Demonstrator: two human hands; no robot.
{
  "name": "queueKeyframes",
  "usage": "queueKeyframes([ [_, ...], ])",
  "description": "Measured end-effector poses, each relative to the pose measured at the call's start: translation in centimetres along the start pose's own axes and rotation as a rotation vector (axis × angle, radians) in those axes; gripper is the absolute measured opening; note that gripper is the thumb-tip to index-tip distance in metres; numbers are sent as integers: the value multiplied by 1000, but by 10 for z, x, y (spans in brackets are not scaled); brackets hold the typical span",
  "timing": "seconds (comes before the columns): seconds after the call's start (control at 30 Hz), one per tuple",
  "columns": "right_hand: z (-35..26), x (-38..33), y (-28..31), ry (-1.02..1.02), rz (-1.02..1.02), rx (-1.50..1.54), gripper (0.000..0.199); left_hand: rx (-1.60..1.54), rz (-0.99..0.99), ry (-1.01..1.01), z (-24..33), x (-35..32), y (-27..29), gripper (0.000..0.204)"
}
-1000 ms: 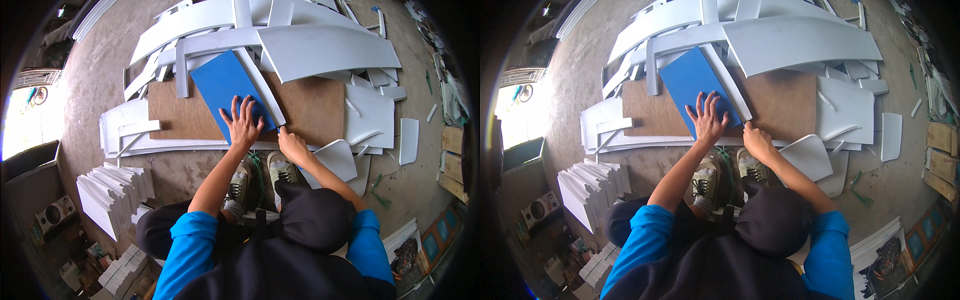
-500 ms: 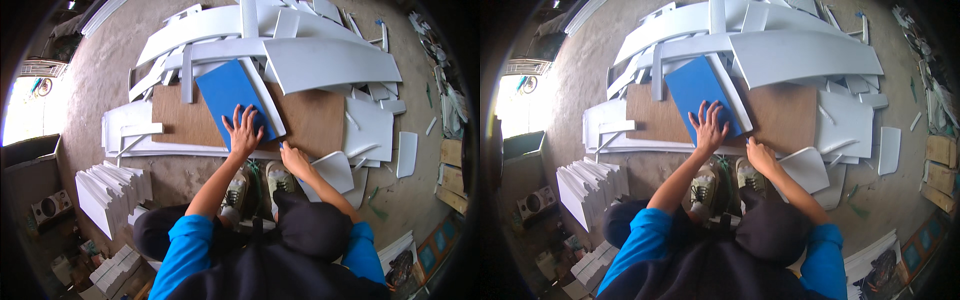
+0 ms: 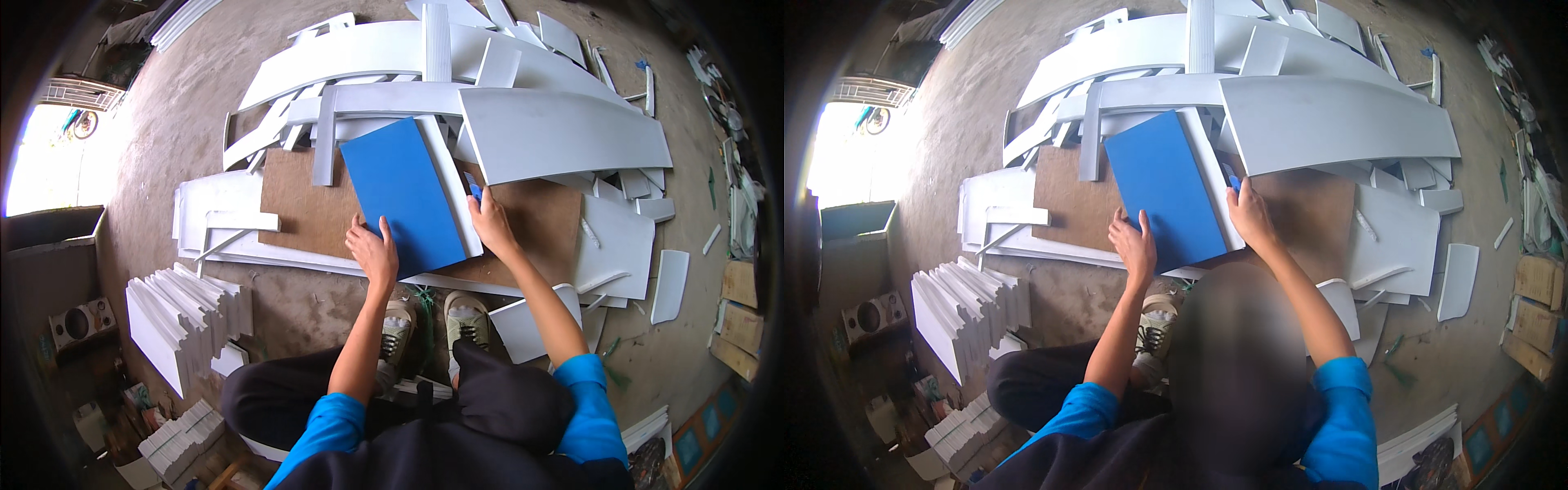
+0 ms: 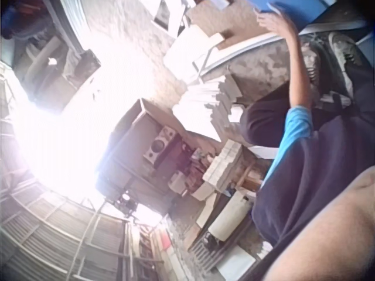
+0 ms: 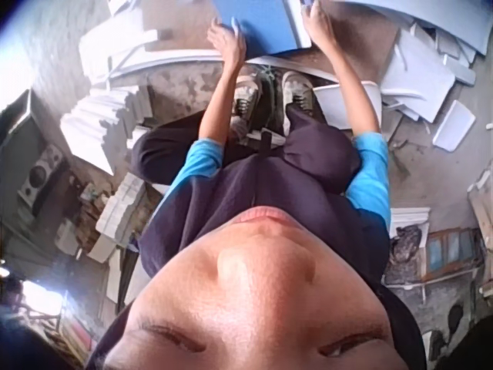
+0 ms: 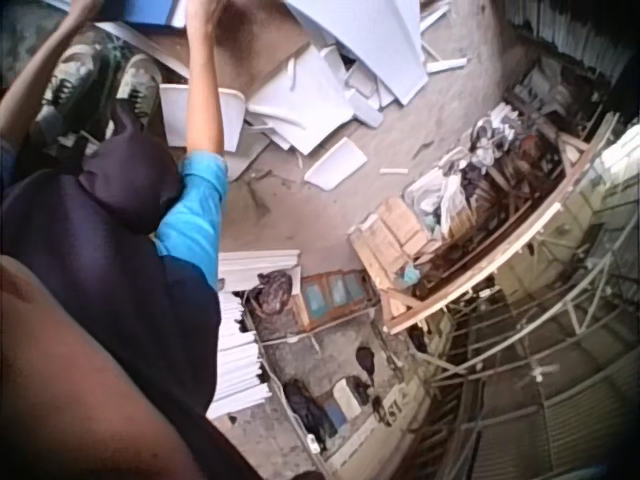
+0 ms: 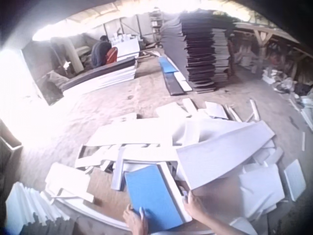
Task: The person sits on the floor and uses a utility knife to cut white and blue plastic sheets. They repeatedly position the sheets, score the edges with the knife, and snap off the cut pieces, working through a pile of materials.
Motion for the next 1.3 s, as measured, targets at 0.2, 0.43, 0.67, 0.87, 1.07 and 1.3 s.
queueKeyframes([
  [0.2, -24, -2, 10, -98, -41, 174, 54, -200, -121, 271, -16, 26, -5, 74],
  [0.43, -91, -17, 58, -114, -109, 470, 40, -598, -313, 265, -12, 33, 1, 82],
  [0.67, -160, -63, 89, -77, -307, 1003, 27, -1136, -584, 85, 41, 6, 78, 67],
  [0.87, -183, -50, 97, 117, -201, 935, 22, -1134, -471, 8, 53, 38, 111, 65],
  [1.07, -220, -27, 121, 314, 54, 609, 22, -673, -227, -124, 86, 68, 174, 77],
  [1.3, -238, -4, 114, 423, 174, 490, 20, -1108, -837, -140, 80, 81, 178, 67],
])
Point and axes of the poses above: each hand's wrist, its own x-axis towards the middle knuckle, its own y-axis out of the back of the hand, z = x × y, the point moved 3 cm from there along x, towards the middle knuckle, and after that the axes turned 3 degrees about x, right-handed, at the moved point
